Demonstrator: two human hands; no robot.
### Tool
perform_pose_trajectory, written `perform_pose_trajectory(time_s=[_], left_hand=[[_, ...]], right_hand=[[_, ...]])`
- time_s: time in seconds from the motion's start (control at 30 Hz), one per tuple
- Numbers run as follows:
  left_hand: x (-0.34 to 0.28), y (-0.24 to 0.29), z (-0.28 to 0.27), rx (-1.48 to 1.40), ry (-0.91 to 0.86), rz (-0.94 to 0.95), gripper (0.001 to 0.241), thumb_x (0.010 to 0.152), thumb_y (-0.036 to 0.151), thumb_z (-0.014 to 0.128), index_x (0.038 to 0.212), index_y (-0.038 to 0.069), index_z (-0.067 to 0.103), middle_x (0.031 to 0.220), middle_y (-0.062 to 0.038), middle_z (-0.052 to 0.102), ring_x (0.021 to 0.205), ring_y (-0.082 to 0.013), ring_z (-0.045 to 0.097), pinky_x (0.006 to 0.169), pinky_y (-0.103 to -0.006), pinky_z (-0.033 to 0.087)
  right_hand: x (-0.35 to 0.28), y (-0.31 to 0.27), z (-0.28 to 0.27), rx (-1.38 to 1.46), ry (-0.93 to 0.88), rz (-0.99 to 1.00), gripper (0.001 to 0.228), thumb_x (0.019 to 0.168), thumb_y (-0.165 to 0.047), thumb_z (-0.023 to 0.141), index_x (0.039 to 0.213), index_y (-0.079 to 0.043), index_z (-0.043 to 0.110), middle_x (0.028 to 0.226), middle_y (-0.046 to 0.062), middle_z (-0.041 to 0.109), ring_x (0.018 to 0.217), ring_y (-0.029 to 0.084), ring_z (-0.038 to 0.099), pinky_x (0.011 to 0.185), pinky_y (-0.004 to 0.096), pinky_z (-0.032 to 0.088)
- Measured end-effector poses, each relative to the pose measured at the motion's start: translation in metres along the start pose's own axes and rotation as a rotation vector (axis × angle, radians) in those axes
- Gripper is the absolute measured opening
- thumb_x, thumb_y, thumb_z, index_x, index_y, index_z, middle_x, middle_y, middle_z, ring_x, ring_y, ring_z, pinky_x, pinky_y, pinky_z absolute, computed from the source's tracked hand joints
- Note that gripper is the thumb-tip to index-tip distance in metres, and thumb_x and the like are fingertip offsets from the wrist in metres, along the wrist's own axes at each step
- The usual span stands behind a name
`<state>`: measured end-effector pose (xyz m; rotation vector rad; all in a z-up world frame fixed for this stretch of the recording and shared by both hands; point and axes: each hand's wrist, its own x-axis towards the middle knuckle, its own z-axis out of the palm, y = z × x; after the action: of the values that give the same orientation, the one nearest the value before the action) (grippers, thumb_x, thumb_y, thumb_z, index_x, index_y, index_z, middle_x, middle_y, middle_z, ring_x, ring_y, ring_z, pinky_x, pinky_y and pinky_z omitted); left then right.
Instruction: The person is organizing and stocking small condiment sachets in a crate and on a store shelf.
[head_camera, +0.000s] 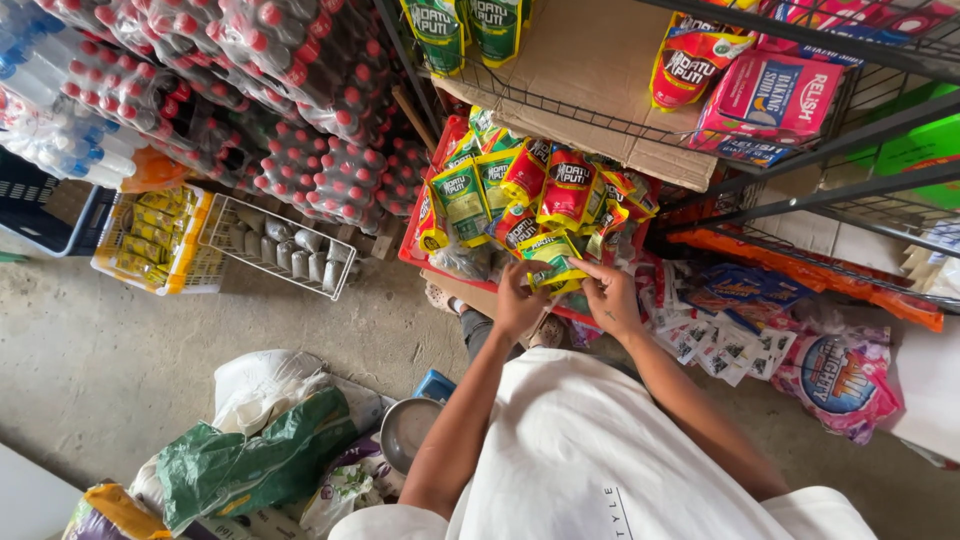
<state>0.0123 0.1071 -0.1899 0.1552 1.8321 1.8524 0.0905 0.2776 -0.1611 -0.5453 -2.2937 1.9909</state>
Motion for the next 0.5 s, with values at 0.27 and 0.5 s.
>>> perform_pose_trajectory(time_s=[0.27,0.5], left_hand=[[-0.022,0.074,-0.034,-1.009,-0.224,-0.456,0.052,0.098,0.030,0.065,0.145,0.014,0.048,0.140,-0.011,0.060,0.124,-0.0257,0.064,0.107,-0.0450,0.050],[-0.014,0.080,-0.048,-0.917,-0.138,-0.380,0.045,0.099,0.028,0.068,0.136,0.006,0.056,0.129,-0.009,0.067,0.115,-0.0229,0.068,0.100,-0.0402,0.057]], right_hand=[[-0.013,-0.101,0.000,-0.071,-0.081,-0.344,0.049,0.093,0.012,0.045,0.132,-0.005,0.069,0.115,0.011,0.076,0.087,0.006,0.064,0.075,0.022,0.051],[-0.013,-0.107,0.008,-0.023,-0.217,-0.345,0.040,0.090,0.005,0.052,0.120,-0.005,0.076,0.125,0.010,0.070,0.091,0.013,0.065,0.084,0.026,0.054]])
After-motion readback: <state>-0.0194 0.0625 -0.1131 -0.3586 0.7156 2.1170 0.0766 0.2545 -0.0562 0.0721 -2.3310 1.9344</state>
